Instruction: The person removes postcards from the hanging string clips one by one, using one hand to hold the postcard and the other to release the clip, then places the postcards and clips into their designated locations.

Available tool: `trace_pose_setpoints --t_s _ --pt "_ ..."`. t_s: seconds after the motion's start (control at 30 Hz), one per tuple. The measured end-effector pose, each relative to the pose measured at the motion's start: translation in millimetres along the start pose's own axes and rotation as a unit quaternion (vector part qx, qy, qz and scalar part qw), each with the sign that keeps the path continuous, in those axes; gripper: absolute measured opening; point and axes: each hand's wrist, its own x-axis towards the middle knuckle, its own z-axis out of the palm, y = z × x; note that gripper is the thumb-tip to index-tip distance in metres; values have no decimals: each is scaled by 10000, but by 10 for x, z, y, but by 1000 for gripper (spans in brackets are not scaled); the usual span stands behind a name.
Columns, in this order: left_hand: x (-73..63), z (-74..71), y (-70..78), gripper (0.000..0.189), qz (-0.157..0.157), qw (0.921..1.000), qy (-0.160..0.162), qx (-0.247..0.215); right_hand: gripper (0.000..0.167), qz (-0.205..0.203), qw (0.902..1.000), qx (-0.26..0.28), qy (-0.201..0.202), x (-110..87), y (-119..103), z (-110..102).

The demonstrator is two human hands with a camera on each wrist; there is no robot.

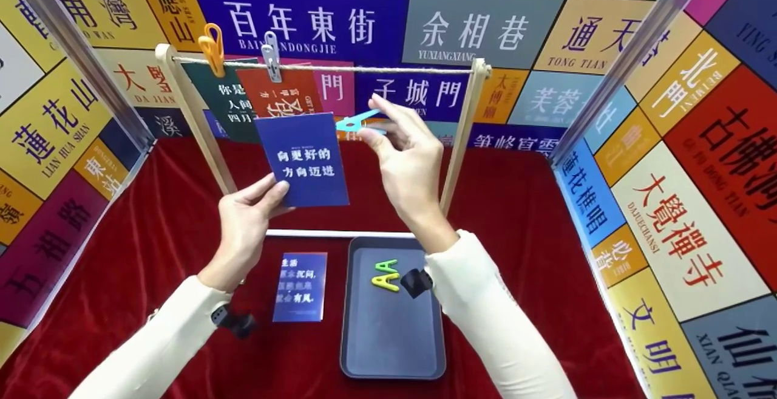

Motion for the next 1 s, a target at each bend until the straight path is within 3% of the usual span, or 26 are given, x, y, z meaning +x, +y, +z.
trace_pose_setpoints --t_s 0.37,0.77,1.0 --pt "-70 -63 -59 34 -105 9999 62 -82 42 -21 9999 -135 -29 -160 32 25" --pt "-141 -101 -100 34 -62 9999 65 -87 40 252 9994 -211 48 -338 101 -28" --pt "-185 -152 -158 35 -157 9998 114 -79 41 243 9983 -527 39 -434 161 -58"
